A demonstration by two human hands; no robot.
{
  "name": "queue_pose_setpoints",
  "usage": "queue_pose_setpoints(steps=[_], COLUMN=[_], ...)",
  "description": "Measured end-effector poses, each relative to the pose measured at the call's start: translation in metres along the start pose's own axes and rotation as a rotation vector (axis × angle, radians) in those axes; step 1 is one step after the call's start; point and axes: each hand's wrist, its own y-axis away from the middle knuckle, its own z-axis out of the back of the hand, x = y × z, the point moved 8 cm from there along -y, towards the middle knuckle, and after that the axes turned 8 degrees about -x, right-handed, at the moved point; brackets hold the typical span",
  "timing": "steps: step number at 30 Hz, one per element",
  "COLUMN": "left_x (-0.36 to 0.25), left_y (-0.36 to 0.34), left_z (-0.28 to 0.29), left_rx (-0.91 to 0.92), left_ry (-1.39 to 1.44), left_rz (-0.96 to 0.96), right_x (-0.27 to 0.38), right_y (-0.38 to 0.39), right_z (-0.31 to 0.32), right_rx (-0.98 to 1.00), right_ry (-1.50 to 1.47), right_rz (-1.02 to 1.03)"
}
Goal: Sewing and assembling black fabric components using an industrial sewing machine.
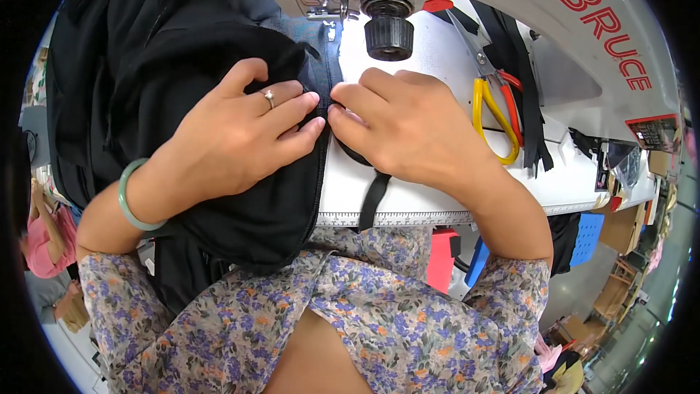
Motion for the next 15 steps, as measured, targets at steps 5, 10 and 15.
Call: queue_pose_setpoints(steps=[5, 10, 15], left_x=[0.015, 0.027, 0.034], left_y=[-0.003, 0.01, 0.011], left_z=[0.009, 0.014, 0.009], left_rx=[-0.053, -0.121, -0.085], left_ry=[0.1, 0.297, 0.277], left_rz=[-0.077, 0.097, 0.154], right_x=[0.001, 0.016, 0.021], right_y=[-0.005, -0.015, -0.014], right_z=[0.013, 0.008, 0.005], right_rx=[-0.098, 0.015, 0.093], right_ry=[-0.006, -0.107, -0.086], right_rz=[-0.006, 0.021, 0.03])
